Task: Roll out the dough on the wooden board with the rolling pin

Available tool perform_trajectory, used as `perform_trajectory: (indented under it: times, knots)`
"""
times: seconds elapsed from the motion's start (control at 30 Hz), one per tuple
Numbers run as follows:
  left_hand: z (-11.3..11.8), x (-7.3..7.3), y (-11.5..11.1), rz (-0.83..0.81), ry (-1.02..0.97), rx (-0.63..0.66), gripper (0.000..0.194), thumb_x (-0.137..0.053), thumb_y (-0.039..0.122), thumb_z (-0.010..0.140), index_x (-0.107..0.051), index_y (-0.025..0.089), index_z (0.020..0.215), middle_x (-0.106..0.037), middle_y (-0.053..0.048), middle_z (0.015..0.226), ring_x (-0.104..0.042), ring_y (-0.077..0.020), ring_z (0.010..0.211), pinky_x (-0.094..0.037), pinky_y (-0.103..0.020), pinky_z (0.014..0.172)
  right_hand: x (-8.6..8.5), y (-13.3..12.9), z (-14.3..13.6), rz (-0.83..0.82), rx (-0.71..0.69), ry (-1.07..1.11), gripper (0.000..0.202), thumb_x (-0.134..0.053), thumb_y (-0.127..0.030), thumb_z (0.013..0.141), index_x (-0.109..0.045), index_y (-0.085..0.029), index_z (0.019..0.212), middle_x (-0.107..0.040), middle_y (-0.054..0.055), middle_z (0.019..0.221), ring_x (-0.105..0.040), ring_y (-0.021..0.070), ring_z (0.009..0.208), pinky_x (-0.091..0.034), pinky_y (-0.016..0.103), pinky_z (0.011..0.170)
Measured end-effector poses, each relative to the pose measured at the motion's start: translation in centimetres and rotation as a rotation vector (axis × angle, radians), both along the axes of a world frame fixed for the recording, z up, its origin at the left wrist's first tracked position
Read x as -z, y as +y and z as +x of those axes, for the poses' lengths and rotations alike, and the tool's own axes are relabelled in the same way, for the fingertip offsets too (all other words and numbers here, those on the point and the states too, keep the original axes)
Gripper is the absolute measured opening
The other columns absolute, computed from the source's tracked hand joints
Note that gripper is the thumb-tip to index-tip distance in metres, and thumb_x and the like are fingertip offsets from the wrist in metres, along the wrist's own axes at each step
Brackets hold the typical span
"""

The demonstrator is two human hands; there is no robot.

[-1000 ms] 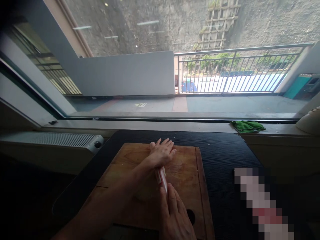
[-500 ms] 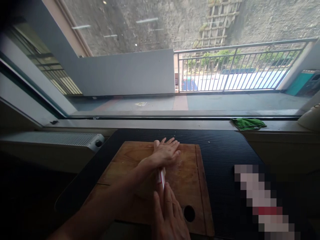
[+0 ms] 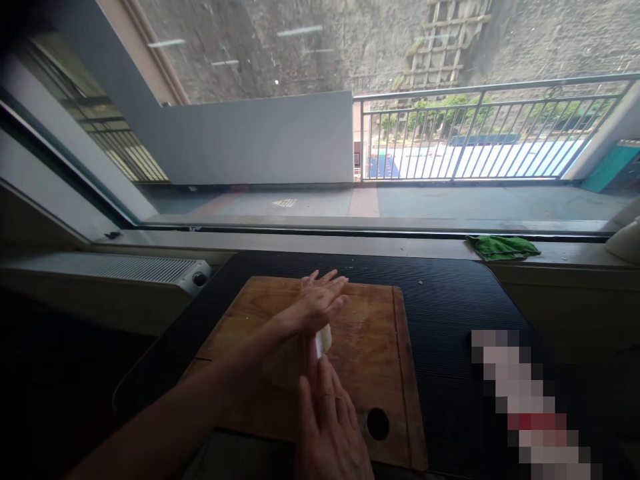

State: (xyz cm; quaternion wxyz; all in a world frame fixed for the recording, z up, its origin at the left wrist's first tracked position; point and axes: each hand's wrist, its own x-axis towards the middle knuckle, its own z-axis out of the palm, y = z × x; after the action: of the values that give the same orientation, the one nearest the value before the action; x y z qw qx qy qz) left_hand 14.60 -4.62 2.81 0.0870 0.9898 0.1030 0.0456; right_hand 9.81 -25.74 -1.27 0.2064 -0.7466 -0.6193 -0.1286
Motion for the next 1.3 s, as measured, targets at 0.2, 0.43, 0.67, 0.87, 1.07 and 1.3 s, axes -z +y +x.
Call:
perform_trajectory:
  times: [0.2, 0.43, 0.67, 0.87, 1.07, 1.3]
  knots:
    - [3.5, -0.5, -2.1, -0.158, -0.169, 0.058, 0.043, -0.03, 0.038, 0.093, -0.047, 0.021, 0.129, -0.045, -0.003, 0.138, -0.03, -0.0197, 0.132, -0.017, -0.043, 0.11, 0.1, -1.3, 1.9, -0.104, 0.184, 0.161, 0.076, -0.039, -0.002, 0.073, -0.022, -0.021, 0.145, -0.038, 0.014, 0.14, -0.048, 0.0266, 0.118, -0.051, 0.039, 0.087]
    - [-7.6, -2.9, 3.2, -0.27, 0.035, -0.079, 0.044, -0.055, 0.049, 0.077, -0.059, 0.019, 0.11, -0.06, -0.007, 0.11, -0.054, -0.0239, 0.103, -0.041, -0.034, 0.091, 0.1, -1.9, 5.1, -0.044, 0.189, 0.274, 0.071, -0.037, -0.006, 0.075, -0.024, -0.022, 0.143, -0.046, 0.01, 0.129, -0.049, 0.0218, 0.11, -0.048, 0.036, 0.09]
    - [-4.7, -4.6, 4.0, -0.18, 0.427, -0.064, 0.068, -0.072, 0.065, 0.044, -0.06, 0.019, 0.093, -0.063, -0.007, 0.097, -0.059, -0.029, 0.091, -0.045, -0.033, 0.074, 0.7, -1.9, 5.8, 0.023, 0.209, 0.274, 0.063, -0.036, -0.01, 0.079, -0.03, -0.021, 0.14, -0.051, 0.009, 0.124, -0.053, 0.0202, 0.105, -0.05, 0.032, 0.085]
    - [-4.9, -4.3, 4.5, -0.531, 0.324, -0.159, 0.042, -0.069, 0.046, 0.056, -0.06, 0.018, 0.086, -0.064, -0.001, 0.081, -0.06, -0.0213, 0.075, -0.039, -0.024, 0.054, 0.9, -2.1, 5.9, 0.038, 0.241, 0.274, 0.06, -0.037, -0.01, 0.079, -0.032, -0.019, 0.138, -0.053, 0.01, 0.121, -0.052, 0.0214, 0.105, -0.049, 0.034, 0.087]
    - [-10.4, -2.9, 5.3, -0.562, -0.025, -0.394, 0.034, -0.053, 0.048, 0.074, -0.064, 0.017, 0.083, -0.064, -0.001, 0.075, -0.06, -0.0183, 0.072, -0.041, -0.024, 0.058, 0.3, -2.2, 5.8, 0.053, 0.227, 0.322, 0.054, -0.037, -0.013, 0.082, -0.034, -0.018, 0.136, -0.053, 0.01, 0.122, -0.052, 0.021, 0.107, -0.048, 0.034, 0.088]
    - [-11.9, -2.1, 6.3, -0.042, -0.25, -0.371, 0.046, -0.03, 0.039, 0.092, -0.054, 0.014, 0.121, -0.053, -0.01, 0.128, -0.044, -0.021, 0.122, -0.032, -0.033, 0.103, -2.3, 0.2, 2.5, -0.015, -0.03, 0.358, 0.06, -0.037, -0.008, 0.08, -0.034, -0.023, 0.138, -0.055, 0.008, 0.12, -0.055, 0.0191, 0.105, -0.05, 0.031, 0.086]
